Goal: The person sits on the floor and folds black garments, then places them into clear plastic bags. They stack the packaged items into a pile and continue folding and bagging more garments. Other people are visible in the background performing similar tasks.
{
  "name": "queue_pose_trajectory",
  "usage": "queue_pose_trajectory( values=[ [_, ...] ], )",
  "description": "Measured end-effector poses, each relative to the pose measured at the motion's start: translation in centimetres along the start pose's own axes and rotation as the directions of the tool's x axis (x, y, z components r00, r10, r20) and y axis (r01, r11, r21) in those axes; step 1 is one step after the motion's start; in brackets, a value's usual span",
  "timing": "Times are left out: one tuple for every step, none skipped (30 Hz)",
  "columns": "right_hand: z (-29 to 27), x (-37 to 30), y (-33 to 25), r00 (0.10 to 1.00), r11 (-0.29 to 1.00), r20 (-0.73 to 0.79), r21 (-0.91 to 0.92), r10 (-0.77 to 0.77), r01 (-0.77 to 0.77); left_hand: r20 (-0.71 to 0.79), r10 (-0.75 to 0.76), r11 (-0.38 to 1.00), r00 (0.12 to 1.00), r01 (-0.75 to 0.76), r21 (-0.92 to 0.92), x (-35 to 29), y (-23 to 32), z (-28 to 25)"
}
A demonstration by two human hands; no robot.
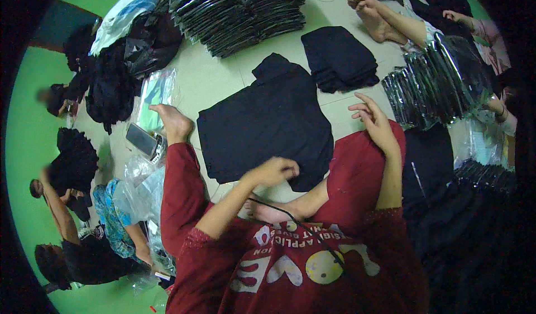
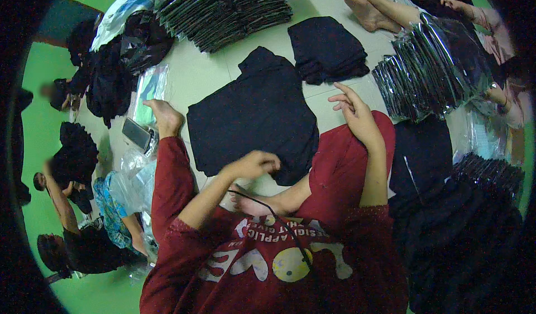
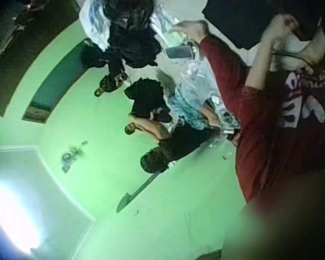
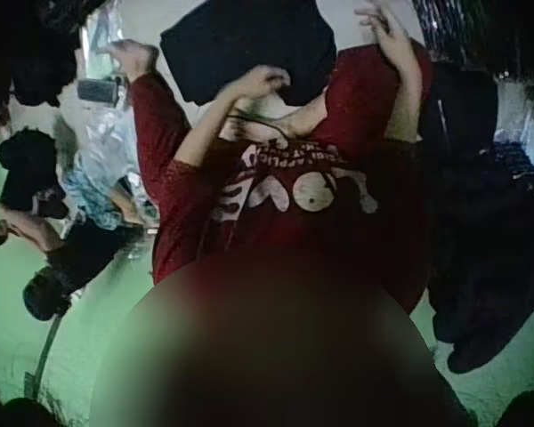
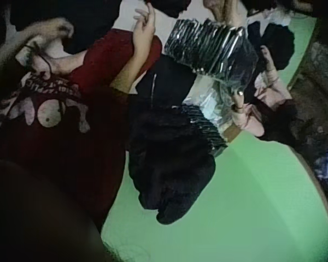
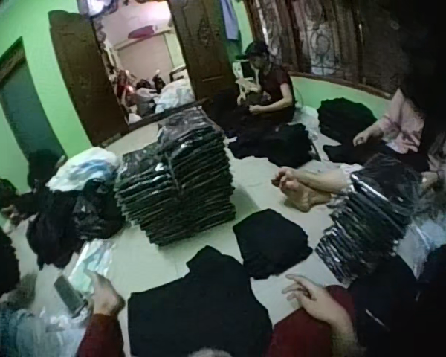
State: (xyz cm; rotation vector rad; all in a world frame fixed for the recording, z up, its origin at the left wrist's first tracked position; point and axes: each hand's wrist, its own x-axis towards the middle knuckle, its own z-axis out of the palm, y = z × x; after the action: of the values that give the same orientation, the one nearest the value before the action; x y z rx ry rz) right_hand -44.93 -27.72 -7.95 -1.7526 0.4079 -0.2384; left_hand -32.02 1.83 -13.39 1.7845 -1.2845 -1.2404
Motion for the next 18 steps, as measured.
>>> queue_pose_trajectory(
  values=[
    [0.4, 0.0, -0.1, 1.0, 1.0, 0.018, 0.015, 0.006, -0.006, 0.056, -0.056, 0.974, 0.997, 0.067, -0.214, 0.7, -0.4, -1.8],
    [0.8, 0.0, -0.2, 0.999, 1.0, 0.037, 0.014, 0.014, -0.014, 0.003, -0.135, 0.931, 0.991, 0.128, -0.341, 1.3, -0.8, -3.3],
    [1.2, 0.0, -0.3, 0.998, 1.0, 0.058, 0.026, 0.011, -0.012, -0.044, -0.241, 0.873, 0.97, 0.197, -0.447, 1.6, -1.2, -4.5],
    [1.5, 0.0, -0.3, 0.996, 0.998, 0.075, 0.035, 0.043, -0.045, -0.156, -0.406, 0.778, 0.9, 0.251, -0.576, 2.2, -1.4, -4.6],
    [1.7, 0.0, -0.3, 0.996, 0.999, 0.09, 0.034, 0.017, -0.02, -0.253, -0.566, 0.673, 0.785, 0.262, -0.692, 2.5, -1.6, -4.2],
    [1.8, 0.0, -0.3, 0.995, 0.999, 0.099, 0.029, 0.024, -0.027, -0.277, -0.564, 0.689, 0.778, 0.26, -0.676, 2.5, -1.8, -3.9],
    [1.9, 0.0, -0.2, 0.994, 0.999, 0.109, 0.037, 0.017, -0.021, -0.328, -0.433, 0.796, 0.84, 0.186, -0.575, 2.3, -1.7, -2.8],
    [2.0, 0.1, -0.2, 0.993, 0.998, 0.111, 0.025, 0.047, -0.05, -0.365, -0.282, 0.886, 0.887, 0.095, -0.454, 1.8, -1.5, -1.2],
    [2.0, 0.2, -0.1, 0.991, 0.997, 0.116, 0.029, 0.062, -0.065, -0.364, -0.16, 0.947, 0.918, 0.038, -0.32, 1.1, -1.1, 0.6],
    [2.1, 0.3, 0.0, 0.989, 0.996, 0.124, 0.035, 0.077, -0.082, -0.318, -0.018, 0.983, 0.948, -0.041, -0.178, 0.0, -0.3, 2.7],
    [2.2, 0.4, 0.0, 0.989, 0.996, 0.13, 0.031, 0.075, -0.08, -0.233, 0.073, 0.996, 0.97, -0.082, -0.03, -0.8, 0.4, 4.3],
    [2.2, 0.6, 0.0, 0.988, 0.997, 0.137, 0.027, 0.072, -0.076, -0.194, 0.085, 0.996, 0.977, -0.077, 0.047, -1.1, 0.7, 5.0],
    [2.4, 0.6, 0.1, 0.986, 0.995, 0.138, 0.02, 0.095, -0.099, -0.144, 0.088, 0.99, 0.986, -0.07, 0.125, -1.3, 1.0, 5.5],
    [2.5, 0.7, 0.1, 0.986, 0.996, 0.146, 0.02, 0.079, -0.083, -0.076, 0.077, 0.975, 0.994, -0.06, 0.213, -1.4, 1.2, 5.5],
    [2.6, 0.7, 0.1, 0.983, 0.996, 0.164, 0.025, 0.081, -0.087, -0.099, 0.07, 0.993, 0.993, -0.06, 0.105, -1.2, 1.1, 4.9],
    [2.8, 0.7, 0.1, 0.98, 0.994, 0.177, 0.032, 0.093, -0.1, -0.102, 0.053, 0.999, 0.993, -0.053, 0.004, -0.5, 0.7, 3.6],
    [2.8, 0.6, 0.1, 0.976, 0.993, 0.192, 0.049, 0.1, -0.111, -0.102, 0.036, 0.994, 0.994, -0.046, -0.099, 0.4, 0.3, 2.3],
    [2.9, 0.5, 0.1, 0.973, 0.991, 0.195, 0.019, 0.127, -0.133, -0.187, -0.018, 0.968, 0.982, -0.029, -0.25, 1.1, -0.3, 0.6]
  ],
)
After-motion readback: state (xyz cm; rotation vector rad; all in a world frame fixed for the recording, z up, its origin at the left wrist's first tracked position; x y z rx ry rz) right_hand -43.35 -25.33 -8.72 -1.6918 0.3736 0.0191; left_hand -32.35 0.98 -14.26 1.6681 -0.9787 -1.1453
